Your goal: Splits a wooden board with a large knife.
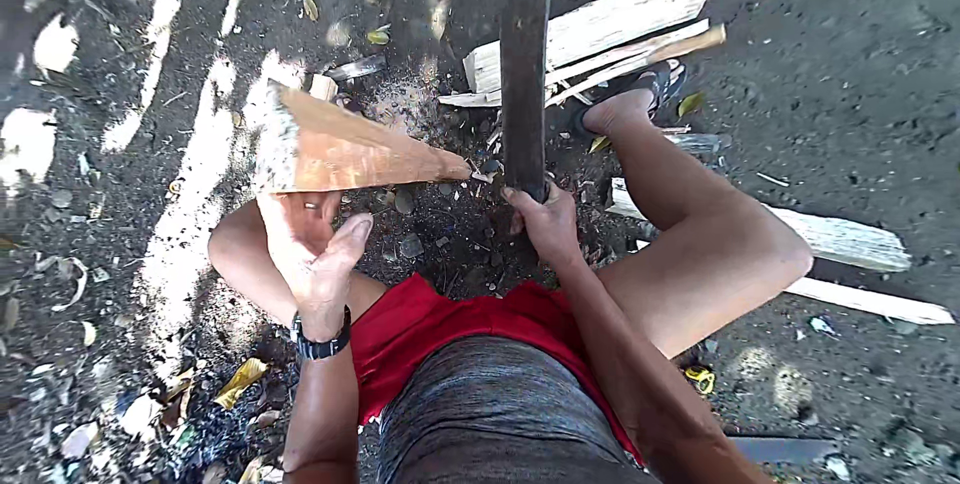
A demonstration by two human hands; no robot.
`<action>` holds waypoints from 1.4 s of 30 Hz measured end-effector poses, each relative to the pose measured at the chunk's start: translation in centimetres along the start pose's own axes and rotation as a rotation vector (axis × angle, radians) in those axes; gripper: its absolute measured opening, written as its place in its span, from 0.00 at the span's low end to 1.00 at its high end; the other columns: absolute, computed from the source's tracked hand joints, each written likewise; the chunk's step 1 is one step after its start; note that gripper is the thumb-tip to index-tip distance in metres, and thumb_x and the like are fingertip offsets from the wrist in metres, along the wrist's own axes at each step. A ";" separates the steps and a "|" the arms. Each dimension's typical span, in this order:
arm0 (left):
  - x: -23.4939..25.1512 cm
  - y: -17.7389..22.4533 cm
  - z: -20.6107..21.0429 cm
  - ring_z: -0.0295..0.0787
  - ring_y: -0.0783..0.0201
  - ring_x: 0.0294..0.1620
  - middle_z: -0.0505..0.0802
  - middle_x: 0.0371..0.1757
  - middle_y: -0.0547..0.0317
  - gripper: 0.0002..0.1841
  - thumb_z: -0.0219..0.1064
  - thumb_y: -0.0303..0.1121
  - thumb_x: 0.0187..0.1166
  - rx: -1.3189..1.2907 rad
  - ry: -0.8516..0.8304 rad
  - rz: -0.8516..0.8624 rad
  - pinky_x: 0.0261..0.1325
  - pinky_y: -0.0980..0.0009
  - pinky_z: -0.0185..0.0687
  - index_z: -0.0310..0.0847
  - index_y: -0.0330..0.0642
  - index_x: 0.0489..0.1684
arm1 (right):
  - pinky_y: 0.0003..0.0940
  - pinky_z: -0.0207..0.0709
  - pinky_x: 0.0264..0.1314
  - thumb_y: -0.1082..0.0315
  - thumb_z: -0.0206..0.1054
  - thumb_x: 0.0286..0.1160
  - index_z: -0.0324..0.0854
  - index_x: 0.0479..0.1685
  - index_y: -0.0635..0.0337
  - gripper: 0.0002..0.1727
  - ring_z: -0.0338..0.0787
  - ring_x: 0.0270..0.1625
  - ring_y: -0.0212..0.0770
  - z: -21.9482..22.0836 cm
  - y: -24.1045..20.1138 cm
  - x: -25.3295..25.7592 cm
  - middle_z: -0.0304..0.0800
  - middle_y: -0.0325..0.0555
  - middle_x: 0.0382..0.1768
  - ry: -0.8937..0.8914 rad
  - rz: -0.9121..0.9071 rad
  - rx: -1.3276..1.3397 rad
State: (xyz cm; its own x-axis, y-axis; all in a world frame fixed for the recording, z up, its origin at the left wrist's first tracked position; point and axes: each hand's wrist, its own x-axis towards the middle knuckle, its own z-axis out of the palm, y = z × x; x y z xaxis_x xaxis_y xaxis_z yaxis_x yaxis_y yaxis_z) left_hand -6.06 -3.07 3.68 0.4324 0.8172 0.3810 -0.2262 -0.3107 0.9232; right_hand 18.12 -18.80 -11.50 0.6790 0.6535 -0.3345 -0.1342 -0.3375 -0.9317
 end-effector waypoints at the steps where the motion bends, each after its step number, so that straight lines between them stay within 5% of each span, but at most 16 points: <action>1: -0.8 -0.3 0.0 0.82 0.53 0.73 0.80 0.75 0.53 0.43 0.80 0.31 0.67 -0.041 0.059 0.004 0.76 0.52 0.82 0.56 0.42 0.84 | 0.42 0.85 0.21 0.44 0.74 0.74 0.83 0.44 0.55 0.22 0.84 0.14 0.42 0.2 0.6 -0.7 0.83 0.42 0.16 -0.001 0.018 0.019; 6: -2.7 -0.4 0.6 0.89 0.55 0.65 0.87 0.67 0.52 0.38 0.79 0.25 0.70 0.034 0.138 -0.004 0.67 0.55 0.90 0.63 0.39 0.81 | 0.41 0.85 0.21 0.50 0.76 0.73 0.83 0.40 0.59 0.20 0.83 0.13 0.42 0.6 2.1 -3.8 0.82 0.43 0.13 -0.037 0.090 -0.015; 10: -3.2 -0.5 2.7 0.84 0.59 0.71 0.83 0.74 0.55 0.54 0.87 0.28 0.58 0.092 0.029 -0.018 0.73 0.59 0.86 0.53 0.40 0.89 | 0.40 0.85 0.21 0.49 0.76 0.72 0.82 0.38 0.58 0.20 0.83 0.13 0.41 0.8 1.8 -5.6 0.83 0.42 0.14 -0.068 0.074 -0.081; 13: -3.0 -1.1 4.6 0.89 0.61 0.64 0.88 0.65 0.55 0.45 0.88 0.28 0.55 0.138 0.064 0.048 0.67 0.60 0.89 0.67 0.38 0.79 | 0.39 0.83 0.20 0.48 0.76 0.70 0.83 0.38 0.57 0.20 0.83 0.13 0.39 1.4 1.3 -6.2 0.83 0.40 0.15 -0.088 0.048 -0.117; 16: -1.4 -0.5 4.7 0.85 0.63 0.69 0.84 0.73 0.55 0.45 0.85 0.26 0.58 0.136 -0.079 0.094 0.72 0.65 0.86 0.65 0.37 0.83 | 0.38 0.82 0.19 0.49 0.77 0.69 0.84 0.40 0.57 0.20 0.83 0.13 0.38 1.4 0.8 -6.4 0.84 0.40 0.16 -0.101 0.033 -0.136; 19: -0.1 0.0 4.5 0.89 0.65 0.64 0.89 0.66 0.55 0.42 0.85 0.24 0.58 0.164 -0.104 0.069 0.69 0.67 0.88 0.70 0.34 0.79 | 0.38 0.82 0.18 0.48 0.77 0.69 0.85 0.40 0.56 0.19 0.83 0.13 0.38 1.3 0.5 -6.7 0.84 0.40 0.15 -0.102 0.015 -0.116; 22: 0.7 -0.7 6.3 0.86 0.60 0.67 0.83 0.74 0.49 0.47 0.83 0.23 0.60 0.170 0.072 0.080 0.70 0.62 0.87 0.61 0.35 0.86 | 0.39 0.83 0.18 0.48 0.78 0.68 0.84 0.39 0.57 0.20 0.83 0.13 0.40 1.4 0.0 -7.0 0.84 0.41 0.14 -0.085 -0.008 -0.078; 24: 1.3 -1.5 7.2 0.74 0.53 0.80 0.66 0.88 0.42 0.55 0.82 0.29 0.66 0.210 0.149 0.151 0.80 0.56 0.76 0.43 0.35 0.94 | 0.39 0.83 0.18 0.47 0.77 0.68 0.84 0.38 0.57 0.21 0.83 0.13 0.39 1.5 -0.5 -7.0 0.83 0.40 0.14 -0.086 -0.015 -0.073; 27: 2.0 -1.5 7.6 0.53 0.50 0.92 0.44 0.96 0.41 0.63 0.78 0.37 0.72 0.199 0.081 0.187 0.90 0.53 0.62 0.17 0.41 0.96 | 0.38 0.83 0.18 0.49 0.76 0.68 0.83 0.38 0.56 0.19 0.82 0.13 0.38 2.0 -1.2 -6.8 0.83 0.39 0.14 -0.103 -0.018 -0.088; 31: 1.3 -2.1 7.8 0.49 0.46 0.93 0.41 0.96 0.39 0.69 0.83 0.34 0.62 0.152 0.027 0.167 0.91 0.49 0.56 0.19 0.42 0.96 | 0.38 0.82 0.19 0.48 0.77 0.67 0.84 0.39 0.55 0.19 0.83 0.14 0.37 2.3 -0.9 -6.3 0.83 0.38 0.15 -0.126 -0.041 -0.150; 34: 1.1 -1.8 7.1 0.52 0.49 0.92 0.43 0.95 0.43 0.83 0.94 0.41 0.41 0.048 0.025 0.154 0.90 0.51 0.58 0.16 0.46 0.96 | 0.38 0.82 0.19 0.48 0.77 0.68 0.83 0.38 0.54 0.19 0.83 0.13 0.37 2.5 -0.9 -6.2 0.83 0.38 0.15 -0.145 -0.043 -0.148; 38: 1.3 -1.5 6.3 0.45 0.50 0.94 0.38 0.96 0.47 0.93 0.96 0.54 0.21 0.009 0.006 0.192 0.92 0.49 0.52 0.15 0.51 0.96 | 0.39 0.83 0.20 0.47 0.78 0.68 0.85 0.37 0.54 0.19 0.84 0.14 0.39 2.4 -0.1 -6.1 0.84 0.40 0.15 -0.167 -0.091 -0.126; 42: 1.6 -1.5 6.4 0.40 0.50 0.95 0.34 0.96 0.45 0.90 0.91 0.65 0.29 0.004 -0.022 0.259 0.94 0.49 0.48 0.17 0.49 0.96 | 0.38 0.83 0.19 0.47 0.78 0.67 0.84 0.36 0.53 0.19 0.83 0.14 0.38 1.9 0.5 -6.5 0.84 0.39 0.16 -0.160 -0.106 -0.129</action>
State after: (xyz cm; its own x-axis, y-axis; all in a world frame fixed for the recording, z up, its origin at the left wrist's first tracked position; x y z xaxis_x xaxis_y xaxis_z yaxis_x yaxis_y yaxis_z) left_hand 0.58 -4.37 3.23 0.3798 0.6993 0.6056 -0.3284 -0.5101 0.7950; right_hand 12.33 -21.92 -10.05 0.5597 0.7857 -0.2635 0.0322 -0.3384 -0.9405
